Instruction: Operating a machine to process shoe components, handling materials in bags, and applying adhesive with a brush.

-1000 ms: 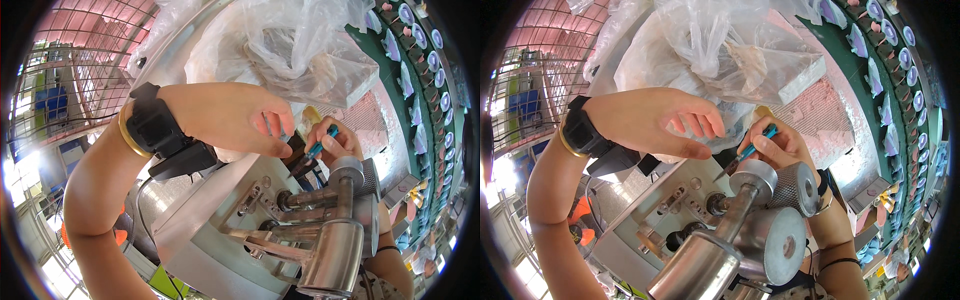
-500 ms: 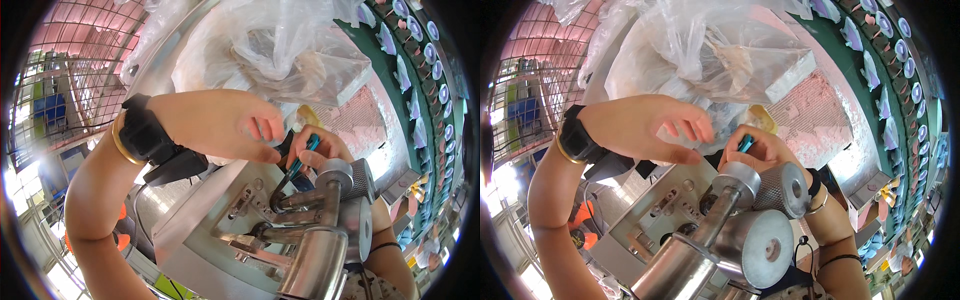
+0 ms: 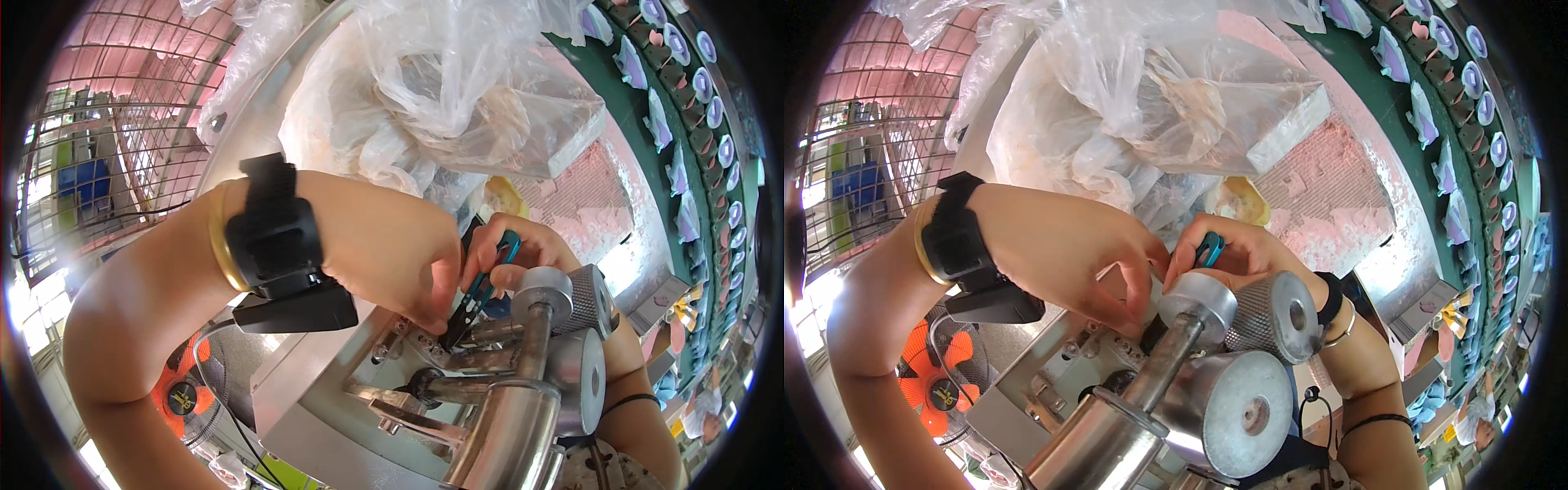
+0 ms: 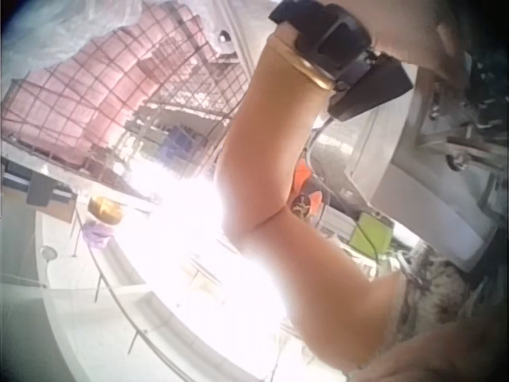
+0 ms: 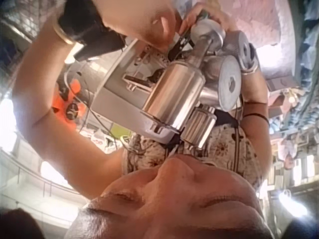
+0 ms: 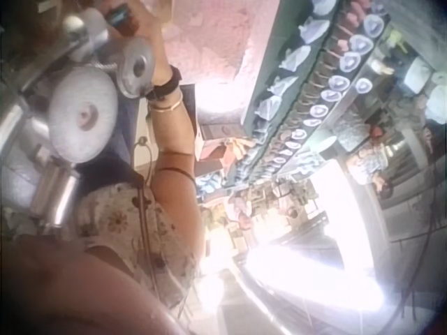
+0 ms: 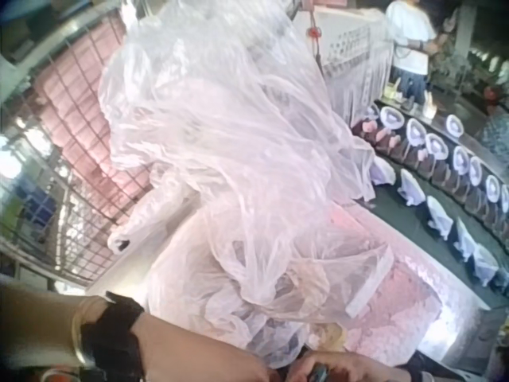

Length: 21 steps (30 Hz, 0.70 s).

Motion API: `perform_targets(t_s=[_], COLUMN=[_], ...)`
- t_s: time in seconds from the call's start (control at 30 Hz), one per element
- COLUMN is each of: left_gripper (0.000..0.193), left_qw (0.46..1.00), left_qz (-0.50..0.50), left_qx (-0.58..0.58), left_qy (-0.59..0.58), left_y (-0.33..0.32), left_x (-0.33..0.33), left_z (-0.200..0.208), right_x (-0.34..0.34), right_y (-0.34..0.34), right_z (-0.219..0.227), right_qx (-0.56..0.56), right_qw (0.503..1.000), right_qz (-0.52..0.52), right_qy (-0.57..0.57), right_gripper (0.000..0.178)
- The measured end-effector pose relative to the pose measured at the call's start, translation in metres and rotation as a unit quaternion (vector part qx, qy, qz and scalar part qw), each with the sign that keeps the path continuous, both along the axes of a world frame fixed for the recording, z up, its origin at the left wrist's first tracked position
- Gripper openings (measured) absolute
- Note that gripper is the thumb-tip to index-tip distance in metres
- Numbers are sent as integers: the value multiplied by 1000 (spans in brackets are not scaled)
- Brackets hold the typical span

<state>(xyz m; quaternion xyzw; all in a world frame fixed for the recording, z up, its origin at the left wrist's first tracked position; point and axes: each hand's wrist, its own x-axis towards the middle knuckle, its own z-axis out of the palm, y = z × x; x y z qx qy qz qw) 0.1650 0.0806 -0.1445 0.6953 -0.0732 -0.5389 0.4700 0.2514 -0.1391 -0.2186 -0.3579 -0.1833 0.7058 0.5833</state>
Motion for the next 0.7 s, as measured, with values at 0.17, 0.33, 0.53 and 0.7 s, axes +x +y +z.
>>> perform_targets(t_s=[0.17, 0.33, 0.53, 0.7], left_gripper=[26, 27, 26, 28], left_qw=[998, 998, 997, 997], left_qz=[-17, -17, -9, -13], left_qx=[12, -2, 12, 50], left_qy=[53, 61, 70, 54], left_y=[-9, -11, -12, -12], left_x=[5, 7, 8, 12], left_z=[3, -1, 4, 11], right_x=[-4, -3, -5, 8], right_y=[-4, -11, -12, -11], right_z=[1, 0, 0, 1], right_qx=[-25, -60, -63, -35], right_qw=[999, 998, 997, 994], right_qz=[-7, -17, -36, -80], right_qy=[24, 9, -7, -58], right_gripper=[20, 21, 19, 17])
